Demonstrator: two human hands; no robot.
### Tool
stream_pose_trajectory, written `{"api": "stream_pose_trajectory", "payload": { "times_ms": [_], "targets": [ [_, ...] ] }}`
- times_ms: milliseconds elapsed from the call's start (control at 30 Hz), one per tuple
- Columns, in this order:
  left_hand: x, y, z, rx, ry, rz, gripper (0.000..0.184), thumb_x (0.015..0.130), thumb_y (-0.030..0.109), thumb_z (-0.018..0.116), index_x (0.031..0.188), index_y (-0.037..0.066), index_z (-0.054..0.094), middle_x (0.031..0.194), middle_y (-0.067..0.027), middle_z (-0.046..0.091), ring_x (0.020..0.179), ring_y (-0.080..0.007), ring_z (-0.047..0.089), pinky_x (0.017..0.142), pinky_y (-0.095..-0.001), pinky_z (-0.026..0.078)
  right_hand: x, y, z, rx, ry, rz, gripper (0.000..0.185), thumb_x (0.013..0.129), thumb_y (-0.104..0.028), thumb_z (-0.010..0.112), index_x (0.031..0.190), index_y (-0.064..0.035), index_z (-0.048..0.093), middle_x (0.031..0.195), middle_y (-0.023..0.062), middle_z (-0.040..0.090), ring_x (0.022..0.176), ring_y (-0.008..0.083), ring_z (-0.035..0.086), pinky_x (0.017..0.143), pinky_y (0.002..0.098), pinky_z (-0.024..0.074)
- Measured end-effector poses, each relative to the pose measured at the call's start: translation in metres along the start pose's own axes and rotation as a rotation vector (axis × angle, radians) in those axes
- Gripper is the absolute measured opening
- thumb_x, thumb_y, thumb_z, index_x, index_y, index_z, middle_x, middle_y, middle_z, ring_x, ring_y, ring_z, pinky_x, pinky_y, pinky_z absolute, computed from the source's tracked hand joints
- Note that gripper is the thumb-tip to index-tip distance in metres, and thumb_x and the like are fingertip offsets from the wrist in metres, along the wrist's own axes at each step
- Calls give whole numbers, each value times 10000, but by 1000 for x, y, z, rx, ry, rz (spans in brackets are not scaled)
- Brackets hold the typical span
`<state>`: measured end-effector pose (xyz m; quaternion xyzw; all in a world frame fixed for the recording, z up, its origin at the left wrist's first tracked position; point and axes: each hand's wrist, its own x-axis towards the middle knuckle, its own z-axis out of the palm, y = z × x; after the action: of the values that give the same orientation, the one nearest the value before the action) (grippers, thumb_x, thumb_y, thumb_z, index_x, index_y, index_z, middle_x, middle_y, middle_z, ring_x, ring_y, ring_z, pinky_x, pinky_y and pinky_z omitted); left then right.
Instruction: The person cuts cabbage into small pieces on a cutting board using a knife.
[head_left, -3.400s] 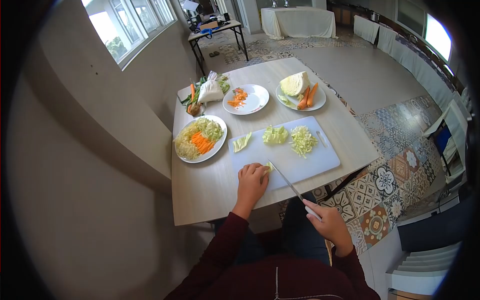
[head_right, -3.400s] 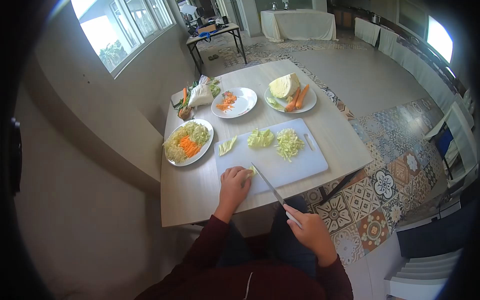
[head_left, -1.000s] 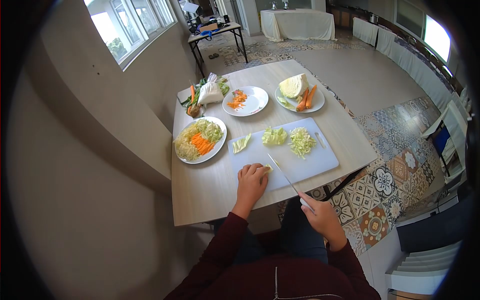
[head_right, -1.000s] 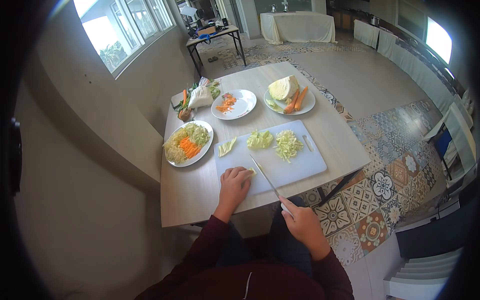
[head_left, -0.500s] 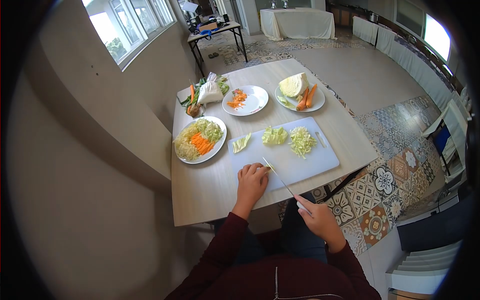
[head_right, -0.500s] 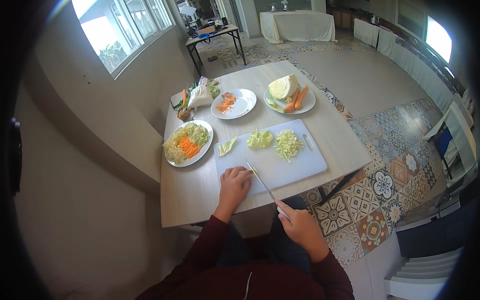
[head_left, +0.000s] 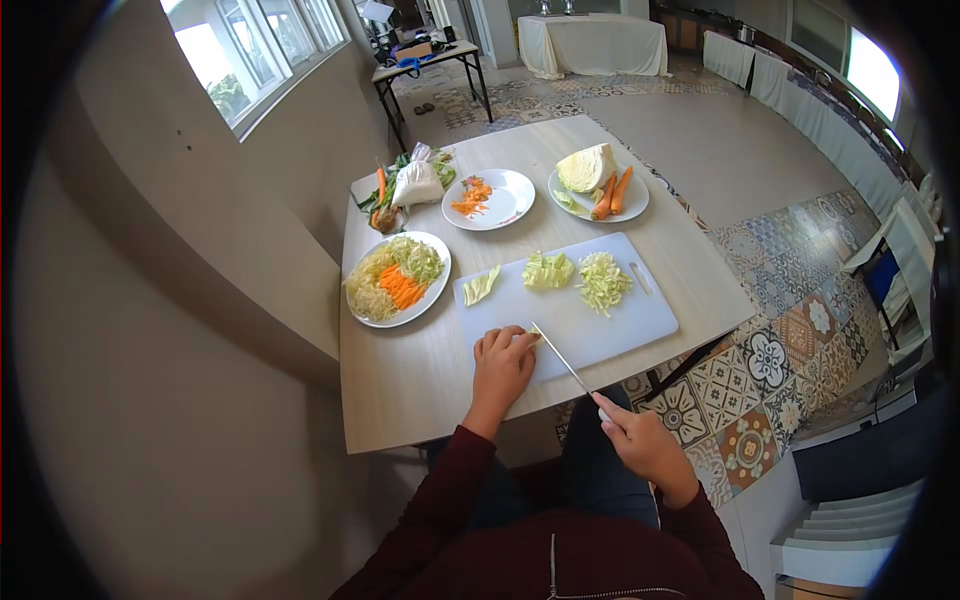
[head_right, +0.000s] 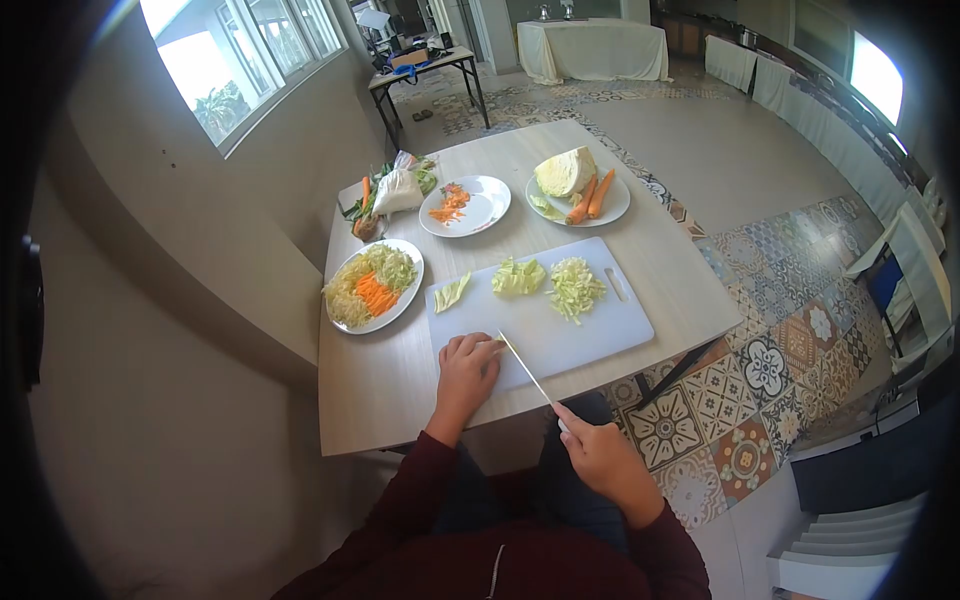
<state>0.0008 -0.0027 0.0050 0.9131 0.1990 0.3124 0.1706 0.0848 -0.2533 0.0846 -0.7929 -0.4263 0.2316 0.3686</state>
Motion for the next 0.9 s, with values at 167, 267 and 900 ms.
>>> {"api": "stream_pose_trajectory", "payload": {
  "times_ms": [167, 267, 900],
  "targets": [
    [0, 0, 0, -7, 0, -1, 258, 821, 109, 675, 1067, 161, 732, 1130, -22, 654, 1113, -271, 559, 964, -441, 389, 14, 6, 12, -32, 39, -68, 426, 965, -158, 573, 1386, -99, 584, 787, 273, 640, 679, 438, 629, 629, 437, 493],
    [0, 1, -1, 4, 21, 26, 257, 828, 108, 666, 1073, 155, 726, 1093, -22, 644, 1069, -261, 559, 954, -433, 386, 24, 1, 15, -48, -2, -8, 428, 976, -204, 543, 1397, -131, 575, 819, 284, 650, 779, 471, 644, 715, 540, 516],
    [-1, -1, 0, -9, 15, 4, 210, 821, 104, 684, 1026, 133, 715, 1126, -26, 658, 1109, -275, 562, 972, -440, 390, 13, 14, 7, -176, 50, -21, 419, 962, -244, 565, 1379, -236, 606, 891, 184, 710, 805, 392, 678, 717, 496, 533]
  ]
}}
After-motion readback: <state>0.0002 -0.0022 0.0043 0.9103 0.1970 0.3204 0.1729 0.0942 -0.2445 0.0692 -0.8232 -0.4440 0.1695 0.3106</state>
